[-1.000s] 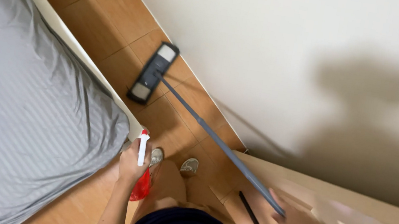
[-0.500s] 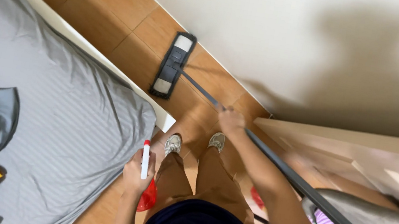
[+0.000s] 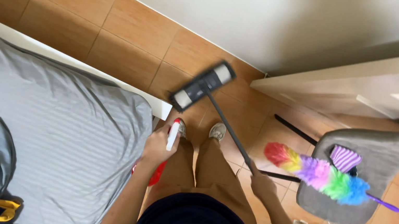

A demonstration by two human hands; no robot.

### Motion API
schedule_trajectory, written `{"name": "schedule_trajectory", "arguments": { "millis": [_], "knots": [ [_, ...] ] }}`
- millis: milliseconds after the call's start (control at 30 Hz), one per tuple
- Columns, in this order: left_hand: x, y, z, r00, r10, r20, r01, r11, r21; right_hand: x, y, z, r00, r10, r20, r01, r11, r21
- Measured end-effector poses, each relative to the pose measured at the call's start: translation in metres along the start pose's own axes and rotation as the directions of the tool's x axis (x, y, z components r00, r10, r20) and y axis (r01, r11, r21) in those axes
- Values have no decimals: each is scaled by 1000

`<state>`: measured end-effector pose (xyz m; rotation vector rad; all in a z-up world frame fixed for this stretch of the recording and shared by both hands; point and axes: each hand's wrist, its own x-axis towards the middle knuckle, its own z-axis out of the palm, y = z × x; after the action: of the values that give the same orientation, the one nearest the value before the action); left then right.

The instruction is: The person mops the tiled floor of a bedroom using a flat mop and a spray bottle. They move the mop back and forth along the wall and around a bed and a chair, occasionally spraying the floor with a red liquid.

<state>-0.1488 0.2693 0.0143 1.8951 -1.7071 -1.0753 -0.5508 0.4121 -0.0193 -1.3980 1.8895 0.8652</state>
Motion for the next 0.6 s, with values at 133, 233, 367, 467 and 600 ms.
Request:
{"name": "schedule_trajectory", "arguments": {
  "millis": [133, 233, 367, 467, 600],
  "knots": [
    [10, 3, 29, 996, 39, 85, -45, 997, 65, -60, 53, 100, 992, 129, -9, -120, 939, 323],
    [18, 5, 44, 991, -46, 128, 29, 991, 131, -110, 46, 99, 962, 254, 104, -268, 796, 542],
    [9, 40, 19, 923, -301, 239, 273, 951, 143, -150, 32, 111, 879, 346, 328, -472, 547, 691],
    [-4, 23, 41, 908, -347, 234, 308, 933, 187, -164, 41, 143, 880, 333, 339, -470, 505, 724],
    [-26, 7, 59, 965, -229, 126, 186, 941, 281, -179, 62, 192, 887, 338, 315, -455, 522, 721]
  ]
}}
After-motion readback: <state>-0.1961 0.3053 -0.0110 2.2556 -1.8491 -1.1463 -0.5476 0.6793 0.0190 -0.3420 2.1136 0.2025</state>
